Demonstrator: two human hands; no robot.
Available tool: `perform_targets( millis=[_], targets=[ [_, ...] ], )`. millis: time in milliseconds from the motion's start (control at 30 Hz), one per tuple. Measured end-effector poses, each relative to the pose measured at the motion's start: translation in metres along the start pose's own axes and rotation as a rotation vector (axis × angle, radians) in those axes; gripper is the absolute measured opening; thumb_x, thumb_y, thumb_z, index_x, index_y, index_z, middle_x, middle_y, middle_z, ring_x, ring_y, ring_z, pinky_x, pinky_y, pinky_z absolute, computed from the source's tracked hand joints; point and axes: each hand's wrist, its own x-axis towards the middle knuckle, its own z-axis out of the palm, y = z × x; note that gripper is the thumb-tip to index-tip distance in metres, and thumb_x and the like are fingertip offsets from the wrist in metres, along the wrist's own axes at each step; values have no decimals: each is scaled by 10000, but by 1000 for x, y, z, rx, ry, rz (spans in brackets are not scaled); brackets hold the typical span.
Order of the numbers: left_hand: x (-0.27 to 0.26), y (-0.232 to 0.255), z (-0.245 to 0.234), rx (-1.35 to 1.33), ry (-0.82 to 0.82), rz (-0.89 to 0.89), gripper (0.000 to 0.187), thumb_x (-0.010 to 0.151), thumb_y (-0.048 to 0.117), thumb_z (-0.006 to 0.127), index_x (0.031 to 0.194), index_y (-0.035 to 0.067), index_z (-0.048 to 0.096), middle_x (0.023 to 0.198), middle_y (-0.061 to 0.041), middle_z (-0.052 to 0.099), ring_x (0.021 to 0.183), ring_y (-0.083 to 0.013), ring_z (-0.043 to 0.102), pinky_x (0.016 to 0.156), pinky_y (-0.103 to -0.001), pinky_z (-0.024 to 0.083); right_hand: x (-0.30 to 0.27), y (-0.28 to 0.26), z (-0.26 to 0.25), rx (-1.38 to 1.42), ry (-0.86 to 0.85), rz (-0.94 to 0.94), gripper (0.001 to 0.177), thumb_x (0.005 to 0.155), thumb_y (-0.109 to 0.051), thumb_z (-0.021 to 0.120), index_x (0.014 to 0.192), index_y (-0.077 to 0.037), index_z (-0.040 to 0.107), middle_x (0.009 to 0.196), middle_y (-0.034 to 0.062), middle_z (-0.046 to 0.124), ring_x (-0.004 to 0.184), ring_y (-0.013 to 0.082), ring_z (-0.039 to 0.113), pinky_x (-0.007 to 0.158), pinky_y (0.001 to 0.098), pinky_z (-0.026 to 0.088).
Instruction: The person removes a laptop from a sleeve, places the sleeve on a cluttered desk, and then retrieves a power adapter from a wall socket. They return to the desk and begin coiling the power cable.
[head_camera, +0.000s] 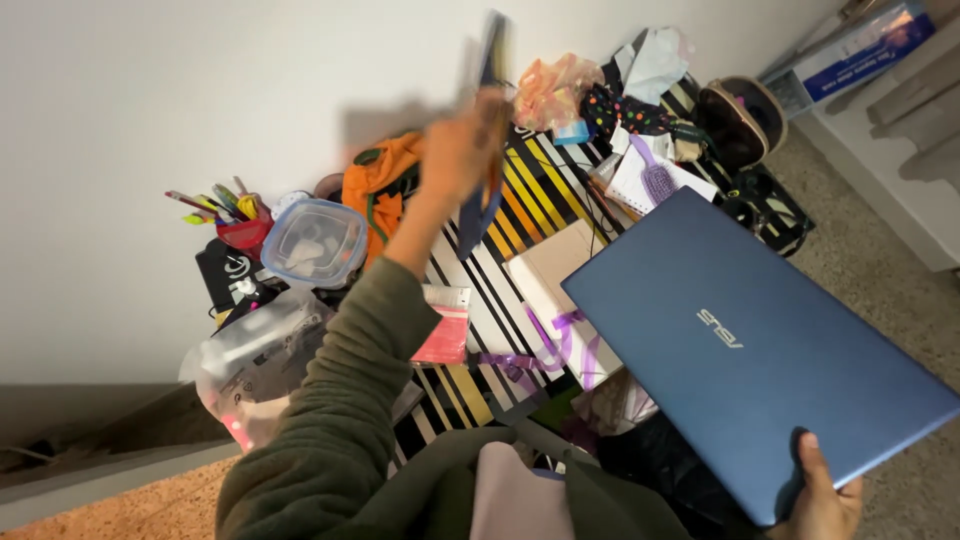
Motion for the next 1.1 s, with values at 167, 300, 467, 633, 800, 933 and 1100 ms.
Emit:
perform_targets(
  millis=[167, 300, 467, 633, 800, 933, 1100],
  targets=[
    [-39, 53, 32, -156, -267, 81, 374, 1013, 37, 495, 1361, 170, 529, 797, -79, 708, 493, -131, 661, 396, -193, 547, -19, -34, -1, 52, -46, 34, 429, 939, -285, 717, 1355, -289, 613, 1270, -93, 689, 1118, 33, 678, 1018, 226, 589],
    [-64, 60, 92, -310, -312, 227, 350, 1004, 24, 581, 1346, 96, 564, 575, 42, 600, 378, -28, 494, 324, -162, 397, -10, -35, -27, 21, -111, -47, 533, 963, -234, 663, 1480, -212, 537, 1365, -30, 641, 1224, 80, 642, 1148, 232, 515],
    [-92, 42, 167, -263, -389, 249, 395, 876, 73, 661, 1250, 169, 582, 1093, -212, 747, 928, -377, 754, 855, -486, 598, -26, -41, -54, -93, -3, -6, 411, 961, -313, 707, 1360, -244, 634, 1263, -83, 681, 1101, 26, 668, 1037, 159, 552],
    [-135, 21, 223, 84, -633, 352, 603, 811, 239, 794, 1276, 75, 447, 983, -237, 693, 877, -513, 671, 689, -606, 553, -20, -7, -96, -240, 129, -34, 437, 946, -417, 774, 1347, -278, 667, 1196, -137, 671, 1019, -12, 632, 935, 119, 523],
    [-134, 1, 283, 275, -450, 540, 229, 933, 342, 635, 1047, 144, 625, 989, -98, 636, 716, -361, 720, 534, -534, 564, -47, -7, -113, -152, 165, -118, 499, 992, -330, 723, 1473, -270, 601, 1345, -101, 657, 1168, 6, 639, 1070, 155, 538],
    [-139, -5, 307, 329, -747, 493, 697, 911, 651, 587, 1357, 118, 524, 1377, -172, 498, 964, -444, 686, 723, -582, 571, -53, 22, -149, -208, 264, -177, 496, 1013, -290, 751, 1484, -208, 619, 1342, -50, 668, 1165, 74, 654, 1055, 223, 563],
    [-180, -38, 350, 597, -886, 468, 561, 882, 442, 720, 1289, 89, 562, 1147, -85, 746, 1034, -318, 730, 769, -428, 558, -60, 42, -168, -145, 281, -215, 464, 1037, -252, 721, 1476, -174, 592, 1400, -13, 639, 1250, 114, 634, 1157, 267, 539]
  ],
)
